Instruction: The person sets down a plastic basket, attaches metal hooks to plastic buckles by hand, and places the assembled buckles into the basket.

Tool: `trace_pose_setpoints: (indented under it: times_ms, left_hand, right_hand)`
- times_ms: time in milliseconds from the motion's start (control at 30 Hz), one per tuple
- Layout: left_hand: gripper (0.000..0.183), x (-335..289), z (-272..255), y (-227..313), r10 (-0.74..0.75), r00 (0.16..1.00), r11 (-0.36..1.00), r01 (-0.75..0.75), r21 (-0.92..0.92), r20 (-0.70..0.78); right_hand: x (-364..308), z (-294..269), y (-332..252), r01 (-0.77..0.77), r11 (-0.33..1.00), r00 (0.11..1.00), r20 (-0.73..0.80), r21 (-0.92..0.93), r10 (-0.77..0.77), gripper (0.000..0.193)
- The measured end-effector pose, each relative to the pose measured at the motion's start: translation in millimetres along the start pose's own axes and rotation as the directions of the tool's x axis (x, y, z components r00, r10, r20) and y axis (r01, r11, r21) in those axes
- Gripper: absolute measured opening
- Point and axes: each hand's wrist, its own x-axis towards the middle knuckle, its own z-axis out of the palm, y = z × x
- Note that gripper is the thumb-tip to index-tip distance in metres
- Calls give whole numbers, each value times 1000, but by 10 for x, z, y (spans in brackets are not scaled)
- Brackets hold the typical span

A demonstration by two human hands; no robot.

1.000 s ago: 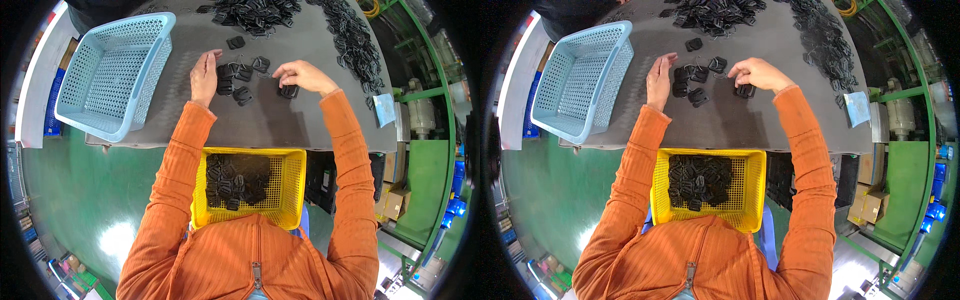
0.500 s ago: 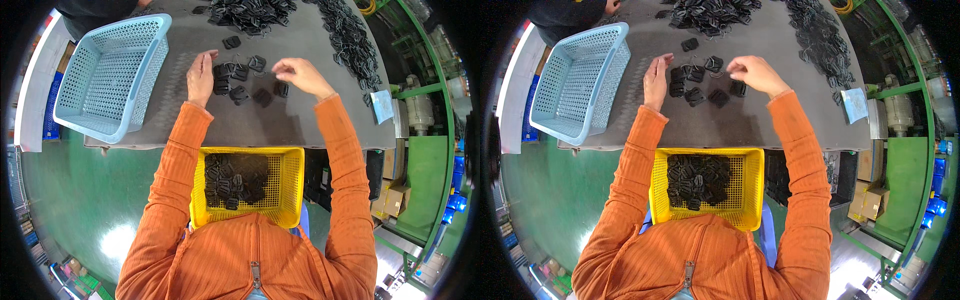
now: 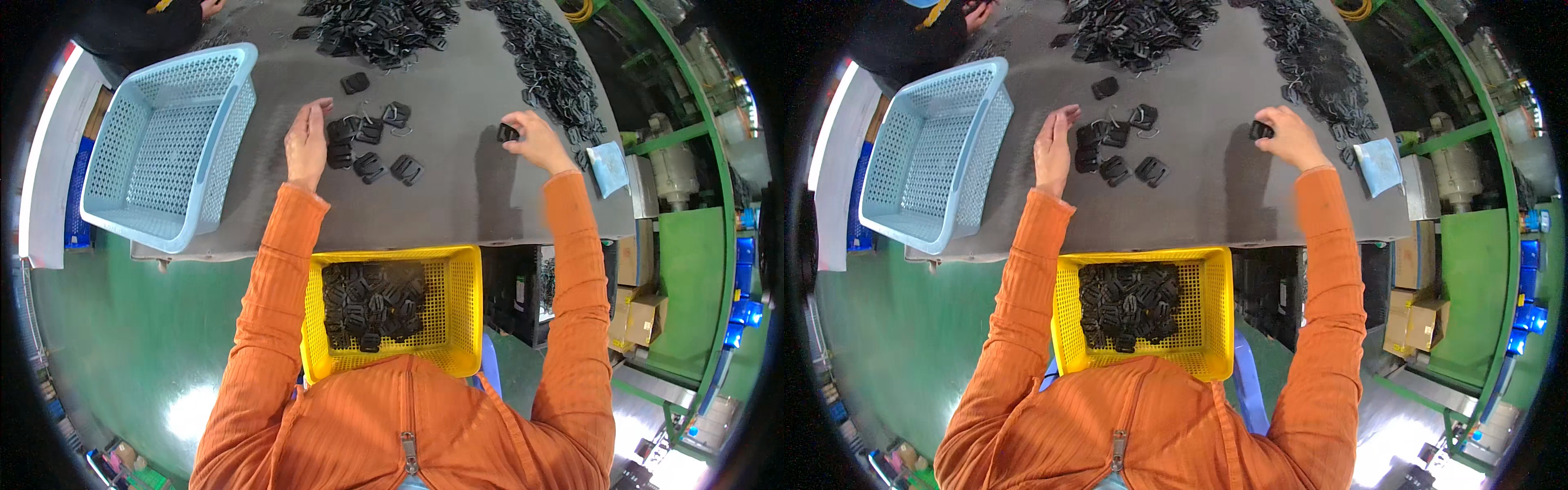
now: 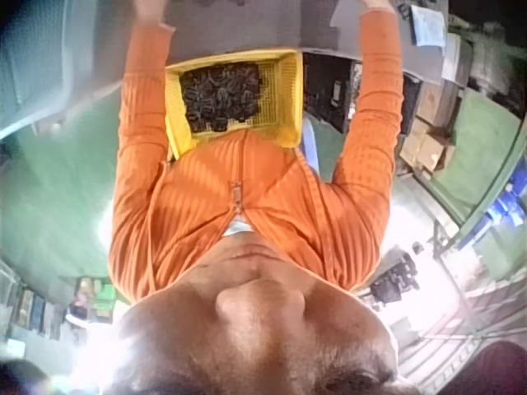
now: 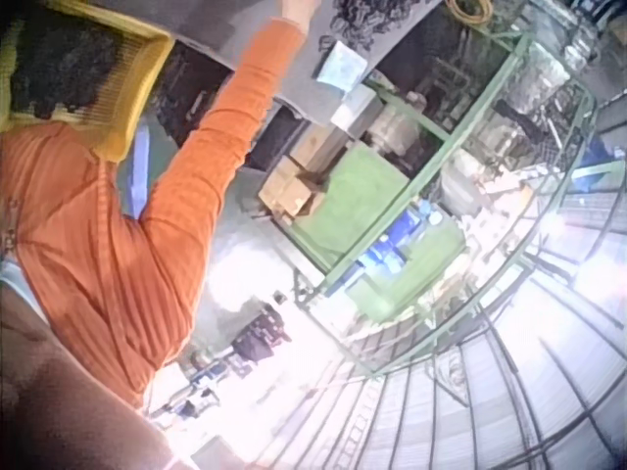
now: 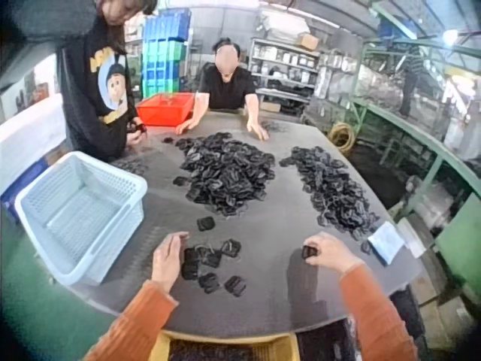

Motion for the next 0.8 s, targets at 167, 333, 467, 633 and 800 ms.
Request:
trace_pose_setpoints:
  times_ms: [167, 333, 467, 633, 800]
  left_hand:
    - [35, 7, -29, -8, 53, 998, 998, -54, 16, 32]
    - [35, -3, -54, -50, 58, 998, 997, -60, 47, 35]
    - [35, -24, -16, -10, 45, 998, 998, -46, 36, 40]
    - [34, -9, -43, -14, 37, 999, 998, -39, 56, 33]
    - [32, 16, -18, -36, 66, 998, 997, -66, 38, 15]
  right_hand:
    - [56, -90, 758, 17, 989, 1000, -27, 147, -13, 46]
    - [462, -138, 922, -66, 990, 983, -181, -128, 42, 36]
    - [689, -101, 964, 61, 936, 987, -115, -348, -107, 41]
    - [790, -306, 873, 57, 886, 998, -9, -459, -68, 31]
    - [609, -446, 1077, -91, 949, 958, -233, 300, 166, 9]
